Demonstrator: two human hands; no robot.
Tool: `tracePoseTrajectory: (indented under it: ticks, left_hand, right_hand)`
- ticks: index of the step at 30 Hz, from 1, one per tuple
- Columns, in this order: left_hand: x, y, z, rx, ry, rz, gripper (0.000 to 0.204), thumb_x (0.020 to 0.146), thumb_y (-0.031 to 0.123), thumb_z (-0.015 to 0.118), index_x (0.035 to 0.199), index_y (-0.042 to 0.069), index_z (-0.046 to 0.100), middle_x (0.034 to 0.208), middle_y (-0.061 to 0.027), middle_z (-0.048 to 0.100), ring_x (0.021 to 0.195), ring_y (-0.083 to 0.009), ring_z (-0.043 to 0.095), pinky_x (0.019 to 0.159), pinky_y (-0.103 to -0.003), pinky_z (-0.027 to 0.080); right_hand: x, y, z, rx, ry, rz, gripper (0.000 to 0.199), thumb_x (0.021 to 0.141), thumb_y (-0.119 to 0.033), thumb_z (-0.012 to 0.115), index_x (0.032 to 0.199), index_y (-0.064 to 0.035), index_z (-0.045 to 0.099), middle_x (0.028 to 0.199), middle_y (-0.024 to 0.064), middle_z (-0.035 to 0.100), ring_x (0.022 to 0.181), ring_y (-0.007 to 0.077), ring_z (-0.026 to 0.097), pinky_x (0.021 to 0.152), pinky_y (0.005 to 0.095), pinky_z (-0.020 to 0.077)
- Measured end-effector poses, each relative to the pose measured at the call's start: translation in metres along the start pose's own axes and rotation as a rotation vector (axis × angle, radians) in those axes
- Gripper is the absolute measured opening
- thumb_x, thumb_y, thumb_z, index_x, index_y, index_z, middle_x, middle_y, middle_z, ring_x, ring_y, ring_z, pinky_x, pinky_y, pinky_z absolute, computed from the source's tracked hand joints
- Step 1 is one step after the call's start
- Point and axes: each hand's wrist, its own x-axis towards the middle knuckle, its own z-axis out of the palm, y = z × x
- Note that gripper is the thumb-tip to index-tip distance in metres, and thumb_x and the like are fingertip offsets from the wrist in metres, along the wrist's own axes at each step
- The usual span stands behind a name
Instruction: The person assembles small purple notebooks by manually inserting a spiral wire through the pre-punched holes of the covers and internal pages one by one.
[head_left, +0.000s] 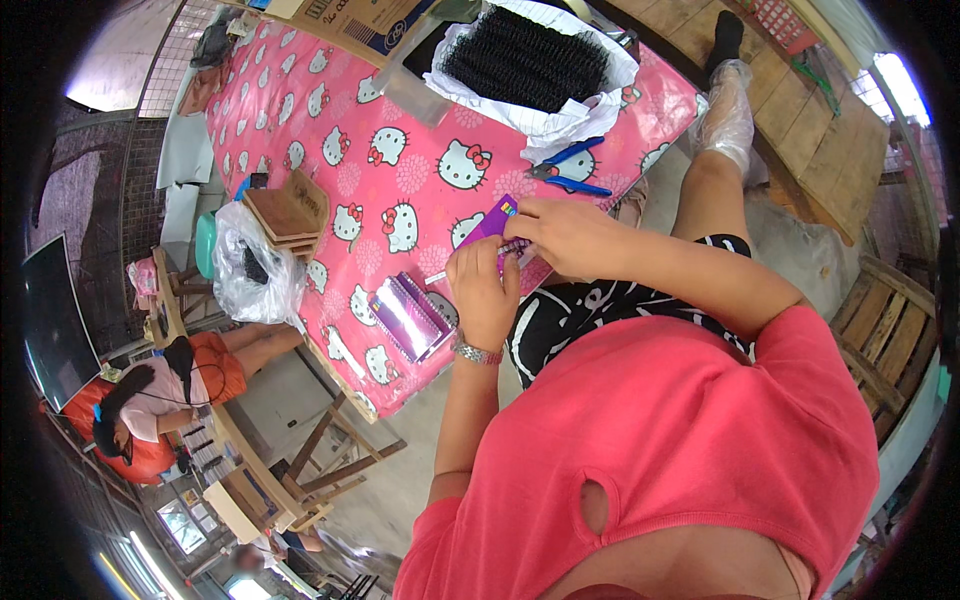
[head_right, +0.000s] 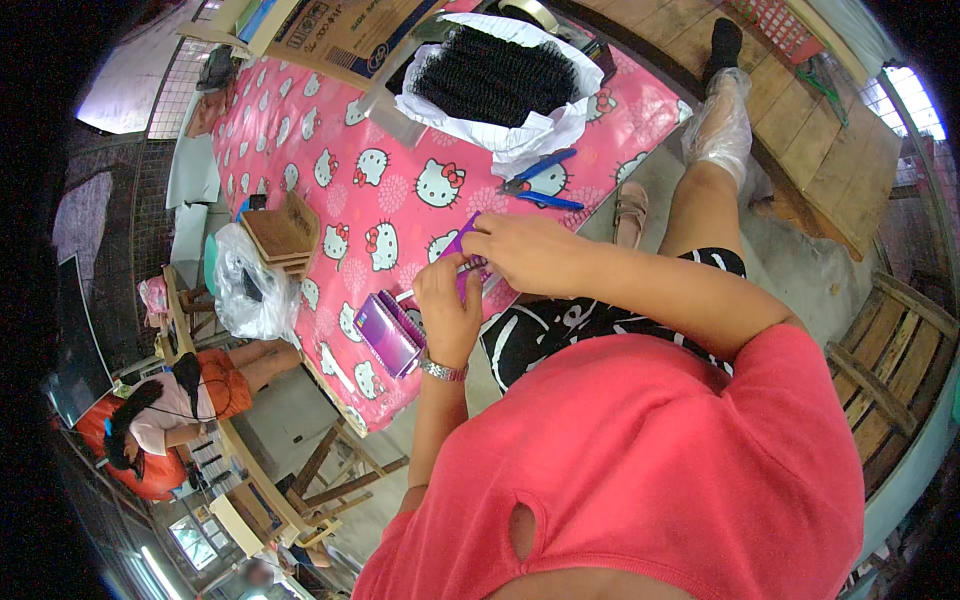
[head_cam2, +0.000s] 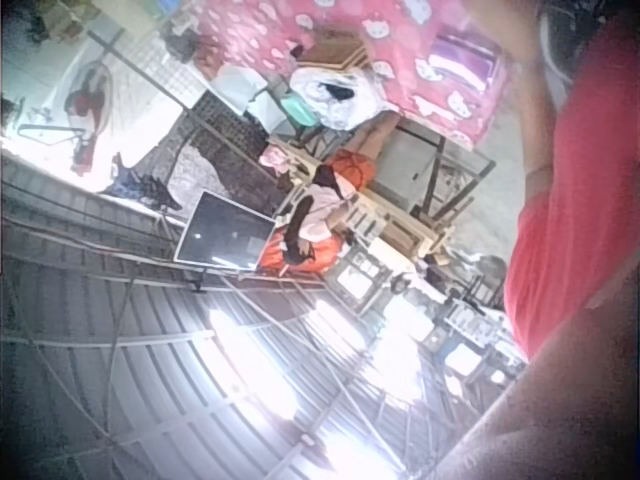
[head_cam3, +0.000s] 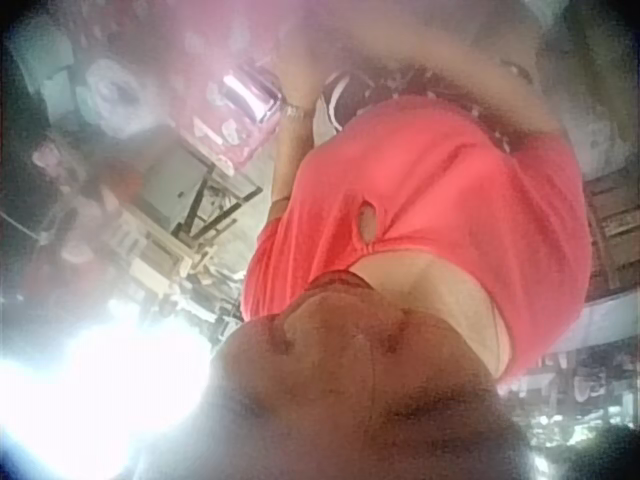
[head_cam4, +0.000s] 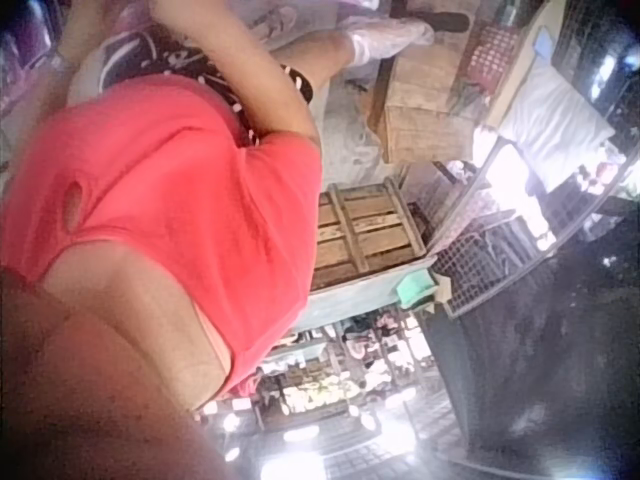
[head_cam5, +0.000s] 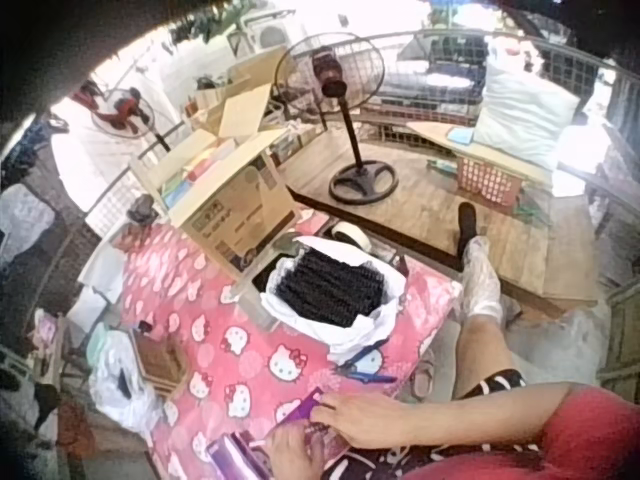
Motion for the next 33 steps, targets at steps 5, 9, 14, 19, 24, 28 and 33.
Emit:
tracePoseTrajectory:
  ticks: [5,9,14,19,24,28,33]
  left_hand:
    - [-0.004,0.0,-0.002,0.012,-0.013,-0.005,0.023,0.083,0.011,0.064,0.104,0.004,0.059,0.099,-0.0122,0.062,0.095,-0.0313,0.056,0.089,-0.043,0.039]
    - [-0.009,0.007,0.002,0.138,0.017,-0.09,0.028,0.085,0.021,0.065,0.109,0.007,0.058,0.105,-0.0116,0.061,0.107,-0.0331,0.054,0.095,-0.058,0.032]
    - [-0.026,-0.004,0.004,0.311,0.021,-0.301,0.033,0.085,0.03,0.067,0.109,0.011,0.058,0.108,-0.0094,0.058,0.117,-0.0351,0.047,0.097,-0.066,0.027]
    - [-0.021,-0.003,0.008,0.243,0.082,-0.278,0.029,0.08,0.023,0.071,0.103,0.01,0.06,0.105,-0.0088,0.057,0.104,-0.0315,0.05,0.088,-0.048,0.036]
    - [-0.023,-0.004,0.005,0.223,0.109,-0.276,0.027,0.079,0.021,0.072,0.101,0.009,0.061,0.103,-0.0086,0.059,0.102,-0.0316,0.051,0.087,-0.047,0.037]
    - [-0.018,0.0,0.008,0.236,0.116,-0.263,0.027,0.078,0.022,0.071,0.1,0.01,0.061,0.103,-0.0072,0.059,0.102,-0.03,0.052,0.086,-0.046,0.037]
    - [-0.026,-0.005,0.007,0.213,0.109,-0.295,0.027,0.078,0.023,0.072,0.1,0.01,0.061,0.103,-0.0072,0.059,0.101,-0.0303,0.052,0.086,-0.046,0.037]
  right_hand:
    - [0.003,-0.008,-0.004,0.003,-0.105,0.158,0.029,0.083,-0.01,0.064,0.112,-0.0088,0.059,0.104,0.0121,0.059,0.096,0.032,0.062,0.073,0.044,0.0501]
    - [0.005,-0.008,-0.004,-0.057,-0.066,0.035,0.023,0.085,-0.014,0.06,0.105,-0.0041,0.058,0.095,0.014,0.062,0.096,0.0356,0.061,0.074,0.0455,0.05]
    - [0.01,-0.022,-0.007,-0.296,0.027,-0.071,0.021,0.083,-0.023,0.062,0.094,-0.0049,0.063,0.084,0.01,0.064,0.09,0.0282,0.063,0.075,0.0434,0.0459]
    - [0.028,-0.02,0.011,-0.431,-0.237,0.017,0.022,0.074,-0.027,0.067,0.085,-0.0069,0.066,0.083,0.0069,0.068,0.087,0.0216,0.062,0.086,0.0406,0.0404]
    - [0.027,-0.04,-0.006,-0.442,-0.01,-0.072,0.021,0.068,-0.023,0.068,0.084,-0.0085,0.068,0.079,0.0062,0.067,0.086,0.0224,0.064,0.086,0.0402,0.0403]
    - [0.035,-0.021,0.006,-0.405,-0.306,0.033,0.022,0.069,-0.023,0.068,0.086,-0.0086,0.068,0.078,0.0088,0.067,0.087,0.0231,0.064,0.088,0.043,0.04]
    - [0.03,-0.045,-0.007,-0.396,-0.099,-0.079,0.019,0.069,-0.023,0.069,0.083,-0.0104,0.069,0.076,0.0068,0.068,0.089,0.0235,0.065,0.088,0.0448,0.0401]
